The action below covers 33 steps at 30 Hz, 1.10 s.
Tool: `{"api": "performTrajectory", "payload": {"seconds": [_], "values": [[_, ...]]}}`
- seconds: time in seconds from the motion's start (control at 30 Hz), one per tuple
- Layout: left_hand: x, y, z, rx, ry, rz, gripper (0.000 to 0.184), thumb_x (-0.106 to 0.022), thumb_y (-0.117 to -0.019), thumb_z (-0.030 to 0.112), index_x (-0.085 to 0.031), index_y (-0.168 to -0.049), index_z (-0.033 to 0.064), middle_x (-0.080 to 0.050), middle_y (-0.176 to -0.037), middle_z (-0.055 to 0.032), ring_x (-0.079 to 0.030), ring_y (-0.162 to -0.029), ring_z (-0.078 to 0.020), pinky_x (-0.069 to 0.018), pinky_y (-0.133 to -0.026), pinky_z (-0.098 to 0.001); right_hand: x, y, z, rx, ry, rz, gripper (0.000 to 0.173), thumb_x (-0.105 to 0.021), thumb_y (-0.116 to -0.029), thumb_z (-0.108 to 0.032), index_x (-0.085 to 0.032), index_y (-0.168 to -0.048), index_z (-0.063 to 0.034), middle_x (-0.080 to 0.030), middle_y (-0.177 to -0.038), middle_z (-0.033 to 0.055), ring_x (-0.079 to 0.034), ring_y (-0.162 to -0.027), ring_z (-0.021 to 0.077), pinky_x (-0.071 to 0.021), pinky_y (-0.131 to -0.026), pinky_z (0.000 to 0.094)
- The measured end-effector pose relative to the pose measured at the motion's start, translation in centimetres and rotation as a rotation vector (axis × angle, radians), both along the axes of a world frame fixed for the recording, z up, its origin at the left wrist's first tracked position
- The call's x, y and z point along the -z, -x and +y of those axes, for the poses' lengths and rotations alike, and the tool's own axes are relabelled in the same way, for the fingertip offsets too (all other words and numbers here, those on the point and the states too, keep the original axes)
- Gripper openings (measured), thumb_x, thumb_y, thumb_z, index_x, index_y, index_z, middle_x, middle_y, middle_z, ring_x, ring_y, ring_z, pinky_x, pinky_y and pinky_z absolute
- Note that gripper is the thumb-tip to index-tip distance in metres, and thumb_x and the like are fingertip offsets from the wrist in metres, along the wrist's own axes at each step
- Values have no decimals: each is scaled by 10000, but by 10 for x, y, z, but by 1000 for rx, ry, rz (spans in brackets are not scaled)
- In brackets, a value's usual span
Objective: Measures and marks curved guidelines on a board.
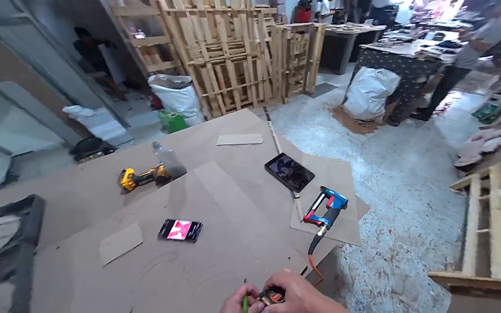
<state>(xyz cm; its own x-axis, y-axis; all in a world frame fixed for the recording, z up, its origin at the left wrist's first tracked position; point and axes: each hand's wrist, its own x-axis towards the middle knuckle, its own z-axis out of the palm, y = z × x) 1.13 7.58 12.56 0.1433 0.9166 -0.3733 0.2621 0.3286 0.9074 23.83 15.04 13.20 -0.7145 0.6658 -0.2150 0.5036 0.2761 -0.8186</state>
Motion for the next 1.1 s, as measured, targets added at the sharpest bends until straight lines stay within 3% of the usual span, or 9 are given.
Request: {"api": "performTrajectory", "payload": {"seconds": [0.2,0.37,0.47,0.6,0.73,0.83,0.93,1.0,1.1], "values": [[1,-4,-6,139,162,95,421,-779,-891,377,-666,-1160,73,-720,-875,-47,-692,-800,-164,-587,-790,-408,31,-4,-22,-20,98,-4,538,-631,-917,-672,-724,-1167,-205,-709,-1101,13,-641,-1082,167,-524,-972,410],[0,13,-22,184,198,91,398,-784,-881,396,-647,-1033,55,-604,-764,-39,-579,-676,-144,-512,-664,-357,38,16,-28,-129,183,6,568,-595,-894,-748,-730,-1169,-270,-715,-1081,-27,-637,-1075,141,-517,-965,408],[6,41,-33,33,125,56,286,-724,-895,325,-639,-969,63,-611,-731,-38,-595,-633,-152,-526,-615,-363,37,30,-23,-162,231,-114,539,-547,-914,-752,-709,-1228,-345,-716,-1096,-53,-641,-1077,134,-519,-964,432],[15,111,-29,-300,95,219,196,-666,-932,217,-657,-1024,44,-678,-758,-57,-675,-672,-180,-597,-683,-396,59,31,-22,-86,378,-367,534,-580,-907,-678,-681,-1040,-170,-676,-886,59,-671,-856,238,-538,-789,520],[34,172,8,-472,209,435,240,-705,-971,220,-648,-1140,60,-715,-835,-105,-705,-740,-246,-601,-729,-481,89,33,-49,84,604,-280,365,-653,-900,-524,-642,-855,-161,-659,-795,24,-647,-757,196,-518,-711,467],[62,187,35,-350,241,452,273,-705,-971,221,-648,-1182,59,-717,-948,-150,-714,-851,-303,-594,-809,-541,98,65,-83,192,813,-96,188,-611,-1000,-275,-713,-1071,-134,-776,-1053,12,-753,-878,173,-632,-833,406],[78,181,40,-274,217,529,271,-668,-984,252,-643,-1216,114,-717,-968,-141,-713,-893,-304,-583,-810,-552,104,97,-109,294,767,-191,278,-586,-1026,-392,-765,-1017,-180,-787,-951,-60,-740,-837,102,-608,-821,372],[85,174,26,-263,58,673,343,-645,-1000,306,-625,-1285,116,-714,-1059,-132,-707,-983,-308,-585,-865,-537,107,109,-123,390,733,-218,306,-565,-1038,-403,-776,-994,-185,-791,-913,-66,-745,-818,95,-616,-803,366],[111,169,-14,-109,-359,809,466,-627,-999,339,-584,-1403,110,-621,-1386,-106,-633,-1185,-309,-521,-1014,-504,107,120,-137,498,679,-234,351,-502,-1072,-369,-776,-977,-173,-791,-893,-62,-741,-795,96,-611,-777,363]]}}
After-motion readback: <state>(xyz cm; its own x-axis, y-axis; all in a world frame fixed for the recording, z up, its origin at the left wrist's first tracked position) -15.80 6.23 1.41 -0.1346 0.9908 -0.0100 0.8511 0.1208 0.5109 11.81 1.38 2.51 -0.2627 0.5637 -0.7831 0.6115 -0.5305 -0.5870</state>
